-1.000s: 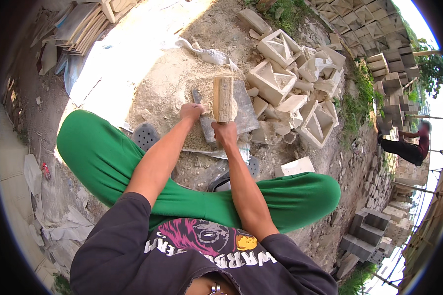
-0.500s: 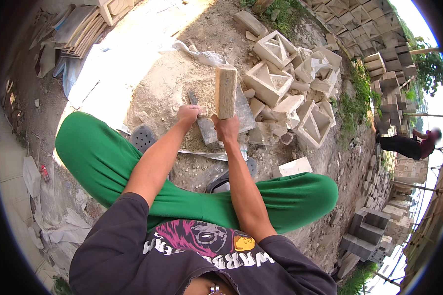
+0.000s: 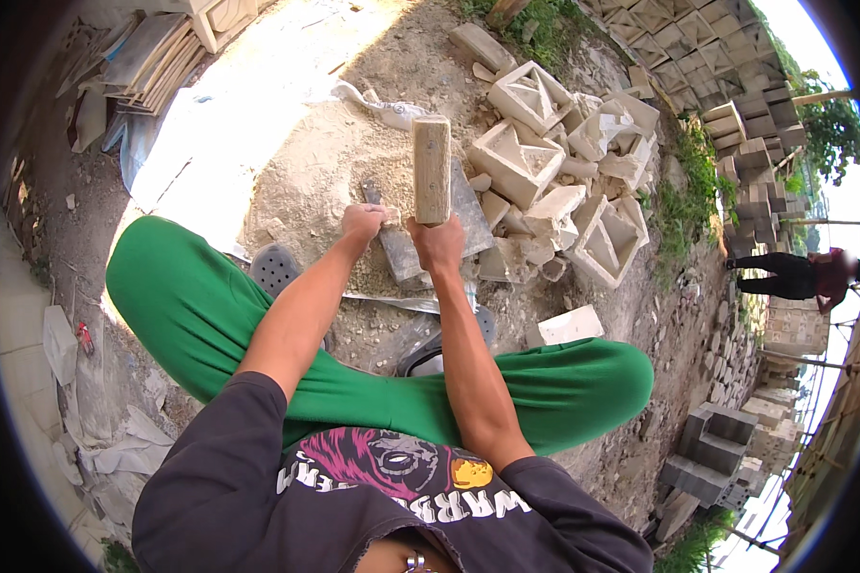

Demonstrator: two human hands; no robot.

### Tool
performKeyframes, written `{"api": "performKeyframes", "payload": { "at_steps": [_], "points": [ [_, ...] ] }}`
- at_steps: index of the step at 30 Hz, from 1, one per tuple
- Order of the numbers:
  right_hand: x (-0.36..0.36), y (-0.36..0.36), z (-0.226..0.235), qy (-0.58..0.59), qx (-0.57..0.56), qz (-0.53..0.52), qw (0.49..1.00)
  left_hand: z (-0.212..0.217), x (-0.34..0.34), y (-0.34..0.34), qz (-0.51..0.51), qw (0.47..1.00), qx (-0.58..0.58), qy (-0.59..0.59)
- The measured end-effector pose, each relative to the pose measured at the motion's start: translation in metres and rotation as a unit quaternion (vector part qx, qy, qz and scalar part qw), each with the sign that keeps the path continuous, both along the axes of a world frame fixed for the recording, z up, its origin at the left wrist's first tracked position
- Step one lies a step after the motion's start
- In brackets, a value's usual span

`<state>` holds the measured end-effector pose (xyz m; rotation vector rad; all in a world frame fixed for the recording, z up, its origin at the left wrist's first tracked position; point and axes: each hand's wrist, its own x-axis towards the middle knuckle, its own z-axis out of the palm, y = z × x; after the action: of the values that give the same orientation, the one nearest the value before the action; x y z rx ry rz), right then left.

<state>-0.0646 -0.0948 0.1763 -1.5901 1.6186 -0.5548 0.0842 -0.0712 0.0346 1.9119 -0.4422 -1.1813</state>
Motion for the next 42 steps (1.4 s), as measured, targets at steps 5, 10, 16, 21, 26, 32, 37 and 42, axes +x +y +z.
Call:
{"api": "performKeyframes", "payload": {
  "at_steps": [5,10,16,21,26,32,37,42],
  "points": [
    [-0.028,0.004,-0.066,0.1,0.187,0.044,0.976,0.0,-0.003,-0.008,0.012,1.0,0.016,0.019],
    [-0.01,0.001,-0.034,0.001,0.115,0.023,0.993,-0.018,0.005,-0.004,0.002,0.999,-0.023,0.025],
    [-0.007,0.001,-0.039,-0.026,0.006,0.013,1.0,-0.003,-0.002,-0.001,-0.003,0.999,-0.031,0.018],
    [-0.023,0.019,-0.077,0.02,0.246,0.006,0.969,0.0,-0.004,-0.006,0.011,1.0,0.005,0.017],
    [-0.019,0.003,-0.033,-0.033,0.167,-0.006,0.985,-0.002,0.001,-0.003,-0.001,1.0,0.017,0.003],
    [-0.012,0.005,-0.027,-0.074,0.067,-0.017,0.995,0.001,-0.002,0.006,-0.016,1.0,-0.018,-0.002],
    [-0.036,0.019,-0.107,0.063,0.177,0.034,0.982,0.008,-0.006,-0.006,0.001,0.999,0.006,-0.05],
    [-0.023,0.006,-0.037,-0.009,0.188,0.001,0.982,0.001,-0.002,0.0,-0.01,0.998,0.031,-0.051]
  ]
}}
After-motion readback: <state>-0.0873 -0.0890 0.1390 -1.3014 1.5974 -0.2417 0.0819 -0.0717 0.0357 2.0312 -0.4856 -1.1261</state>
